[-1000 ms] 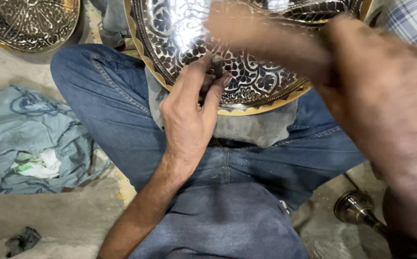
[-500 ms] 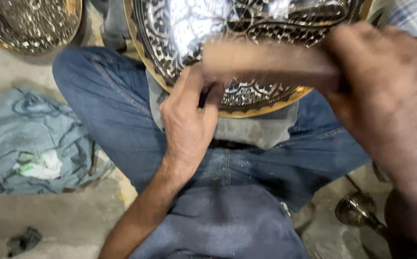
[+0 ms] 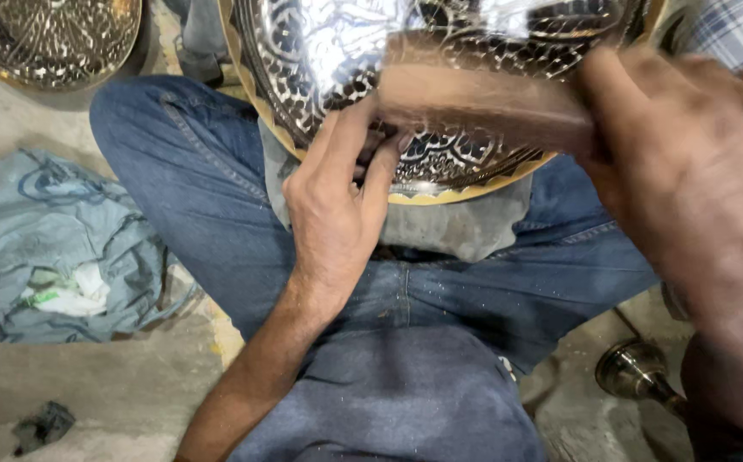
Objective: The person sits cross-legged and uses a wooden mallet to repeatedly strike the interior surface of a large metal bowl, creating a decorative hammered pattern. The person rotates the bowl with one hand while striking with the other.
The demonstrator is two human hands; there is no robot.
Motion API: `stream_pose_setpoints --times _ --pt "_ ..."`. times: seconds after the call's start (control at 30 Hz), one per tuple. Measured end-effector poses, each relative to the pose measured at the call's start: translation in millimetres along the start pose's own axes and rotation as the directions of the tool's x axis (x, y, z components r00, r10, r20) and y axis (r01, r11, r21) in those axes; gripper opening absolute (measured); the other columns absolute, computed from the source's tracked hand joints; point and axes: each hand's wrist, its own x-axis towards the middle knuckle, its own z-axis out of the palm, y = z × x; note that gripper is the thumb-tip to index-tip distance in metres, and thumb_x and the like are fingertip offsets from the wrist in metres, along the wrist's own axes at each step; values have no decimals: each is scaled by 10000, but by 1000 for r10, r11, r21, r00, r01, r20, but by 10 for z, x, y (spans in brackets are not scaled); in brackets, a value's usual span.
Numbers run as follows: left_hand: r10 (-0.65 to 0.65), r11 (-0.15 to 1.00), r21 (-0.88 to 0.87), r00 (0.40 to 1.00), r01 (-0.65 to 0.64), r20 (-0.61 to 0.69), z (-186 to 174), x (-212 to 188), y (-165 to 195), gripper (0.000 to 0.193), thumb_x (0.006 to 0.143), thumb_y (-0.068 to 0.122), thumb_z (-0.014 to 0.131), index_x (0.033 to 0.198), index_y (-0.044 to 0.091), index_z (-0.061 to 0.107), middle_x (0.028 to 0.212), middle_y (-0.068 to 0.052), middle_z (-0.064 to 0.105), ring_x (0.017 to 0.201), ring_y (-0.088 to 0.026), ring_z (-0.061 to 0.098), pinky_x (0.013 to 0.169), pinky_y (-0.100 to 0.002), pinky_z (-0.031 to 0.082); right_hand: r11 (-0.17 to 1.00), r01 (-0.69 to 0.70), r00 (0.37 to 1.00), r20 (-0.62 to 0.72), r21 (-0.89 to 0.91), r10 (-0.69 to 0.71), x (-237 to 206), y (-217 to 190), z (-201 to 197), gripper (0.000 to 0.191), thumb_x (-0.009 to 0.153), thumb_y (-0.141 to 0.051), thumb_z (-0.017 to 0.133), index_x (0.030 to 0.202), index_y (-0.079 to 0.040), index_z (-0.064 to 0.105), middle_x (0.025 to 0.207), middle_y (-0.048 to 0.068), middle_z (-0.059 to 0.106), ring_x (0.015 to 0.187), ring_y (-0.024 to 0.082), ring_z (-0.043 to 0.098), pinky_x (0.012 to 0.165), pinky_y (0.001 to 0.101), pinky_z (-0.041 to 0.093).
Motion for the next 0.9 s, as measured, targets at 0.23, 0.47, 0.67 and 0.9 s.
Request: stream_pose_setpoints --times 0.23,0.47,0.67,0.9 --pt "-65 995 -73 998 65 -2 4 -6 -20 257 1011 83 766 1221 51 620 1044 -84 739 860 -155 755 714 -295 594 879 -161 981 -29 450 194 -24 -8 -5 338 997 -158 795 1209 -13 575 1014 159 659 934 287 689 795 417 535" --pt "-131 988 -83 991 128 -29 8 -42 -15 237 998 90 802 1134 44 613 890 -56 722 775 -126 722 693 -285 588 993 -69 997 31 97 66 3 -30 -21 357 860 -243 826 1076 -60 609 870 125 688 816 287 710 732 420 555" --pt "-203 975 -101 979 200 -25 1 19 8 249 960 78 819 1084 26 610 785 -48 682 681 -102 673 619 -266 562 999 -18 1000 0 48 18 88 19 -55 319 891 -236 791 1099 -74 613 850 100 690 784 268 719 715 410 567" --pt "-209 974 -97 978 206 -16 -6 54 30 260 945 80 822 1079 19 607 812 -49 708 701 -114 717 634 -270 572 1000 2 999 42 -15 -2 137 22 -17 304 945 -334 738 1070 -87 612 841 75 712 734 225 729 642 379 583"
